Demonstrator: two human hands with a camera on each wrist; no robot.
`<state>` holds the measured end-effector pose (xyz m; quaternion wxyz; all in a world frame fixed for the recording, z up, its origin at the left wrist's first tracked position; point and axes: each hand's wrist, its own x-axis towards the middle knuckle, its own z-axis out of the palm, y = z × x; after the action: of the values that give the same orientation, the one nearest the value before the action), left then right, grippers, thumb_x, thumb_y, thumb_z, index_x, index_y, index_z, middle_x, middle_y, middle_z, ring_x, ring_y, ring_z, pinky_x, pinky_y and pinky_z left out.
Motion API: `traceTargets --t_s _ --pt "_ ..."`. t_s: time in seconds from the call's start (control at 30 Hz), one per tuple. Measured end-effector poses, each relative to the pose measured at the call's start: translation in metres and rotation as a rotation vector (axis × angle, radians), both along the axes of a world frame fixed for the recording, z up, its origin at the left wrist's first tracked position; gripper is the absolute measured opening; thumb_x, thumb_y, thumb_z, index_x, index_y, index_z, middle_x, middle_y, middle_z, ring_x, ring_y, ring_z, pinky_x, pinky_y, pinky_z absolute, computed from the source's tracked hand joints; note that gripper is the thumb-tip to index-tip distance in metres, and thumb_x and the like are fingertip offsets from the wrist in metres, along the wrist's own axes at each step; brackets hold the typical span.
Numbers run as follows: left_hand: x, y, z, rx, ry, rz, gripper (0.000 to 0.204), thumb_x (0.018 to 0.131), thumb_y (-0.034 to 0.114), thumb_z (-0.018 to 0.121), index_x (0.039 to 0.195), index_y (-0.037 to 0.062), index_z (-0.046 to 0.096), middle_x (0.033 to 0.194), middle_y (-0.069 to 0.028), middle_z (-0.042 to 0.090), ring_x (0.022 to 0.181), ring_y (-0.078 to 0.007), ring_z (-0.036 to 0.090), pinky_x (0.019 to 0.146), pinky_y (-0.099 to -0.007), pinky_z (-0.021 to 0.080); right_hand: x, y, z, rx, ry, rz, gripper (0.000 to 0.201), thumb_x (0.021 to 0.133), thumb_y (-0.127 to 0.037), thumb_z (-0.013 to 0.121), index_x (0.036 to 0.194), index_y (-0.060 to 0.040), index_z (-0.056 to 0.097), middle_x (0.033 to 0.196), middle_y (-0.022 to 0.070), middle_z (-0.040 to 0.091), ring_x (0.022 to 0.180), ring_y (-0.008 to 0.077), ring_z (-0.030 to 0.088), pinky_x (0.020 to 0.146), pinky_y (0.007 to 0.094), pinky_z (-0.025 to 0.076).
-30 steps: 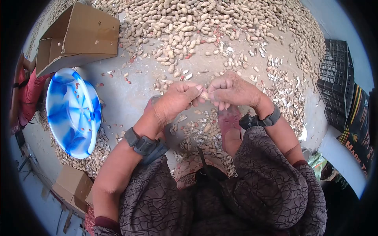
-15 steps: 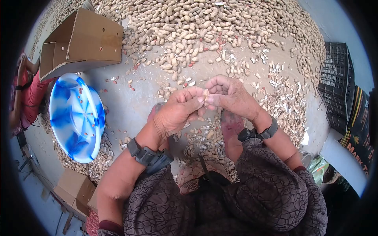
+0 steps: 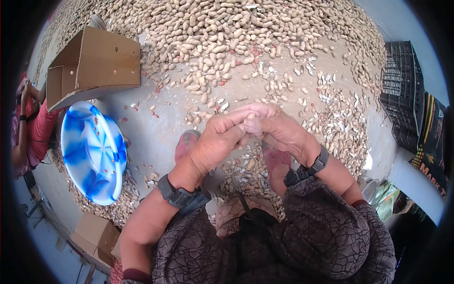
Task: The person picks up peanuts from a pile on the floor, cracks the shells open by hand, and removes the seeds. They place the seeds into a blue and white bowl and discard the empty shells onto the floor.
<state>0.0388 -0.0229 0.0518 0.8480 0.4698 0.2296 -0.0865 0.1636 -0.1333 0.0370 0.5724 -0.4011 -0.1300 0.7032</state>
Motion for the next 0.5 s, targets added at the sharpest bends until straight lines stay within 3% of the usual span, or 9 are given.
traceTargets --t_s 0.17,0.27,0.33,0.5 --pt "-0.003 -0.001 0.004 -0.172 0.008 0.076 0.037 0.084 0.010 0.049 0.119 0.0004 0.047 0.081 -0.0019 0.058 0.054 -0.0025 0.034 0.046 -0.0149 0.024 -0.001 0.001 0.003 -0.050 -0.031 -0.037 0.039 0.078 -0.023 0.061 0.105 0.0041 0.055 0.079 0.0017 0.058 0.063 0.0041 0.044 0.063 0.0192 0.041" --pt "-0.003 -0.001 0.012 -0.195 -0.052 0.063 0.031 0.084 0.007 0.044 0.113 0.0021 0.053 0.080 0.0032 0.053 0.061 -0.0016 0.037 0.054 -0.0156 0.032 -0.003 0.002 0.004 -0.041 -0.105 -0.075 0.035 0.078 -0.021 0.062 0.102 0.0035 0.057 0.077 0.0019 0.058 0.064 0.0046 0.045 0.057 0.0186 0.037" --pt "-0.002 -0.005 0.015 -0.017 -0.074 0.080 0.025 0.086 0.011 0.046 0.107 0.0005 0.055 0.080 0.0026 0.052 0.065 -0.0017 0.038 0.057 -0.0162 0.033 -0.004 0.003 0.010 -0.082 -0.179 -0.089 0.037 0.078 -0.020 0.061 0.104 0.0056 0.056 0.086 0.0037 0.059 0.068 0.0037 0.047 0.058 0.0169 0.036" --pt "-0.003 -0.008 0.018 0.065 -0.080 0.079 0.020 0.088 0.014 0.046 0.097 -0.0011 0.056 0.082 0.0017 0.051 0.068 -0.0025 0.040 0.060 -0.0176 0.035 -0.005 0.002 0.019 -0.083 -0.211 -0.113 0.034 0.078 -0.018 0.061 0.102 0.0049 0.057 0.085 0.0041 0.060 0.069 0.0044 0.049 0.058 0.0167 0.037"
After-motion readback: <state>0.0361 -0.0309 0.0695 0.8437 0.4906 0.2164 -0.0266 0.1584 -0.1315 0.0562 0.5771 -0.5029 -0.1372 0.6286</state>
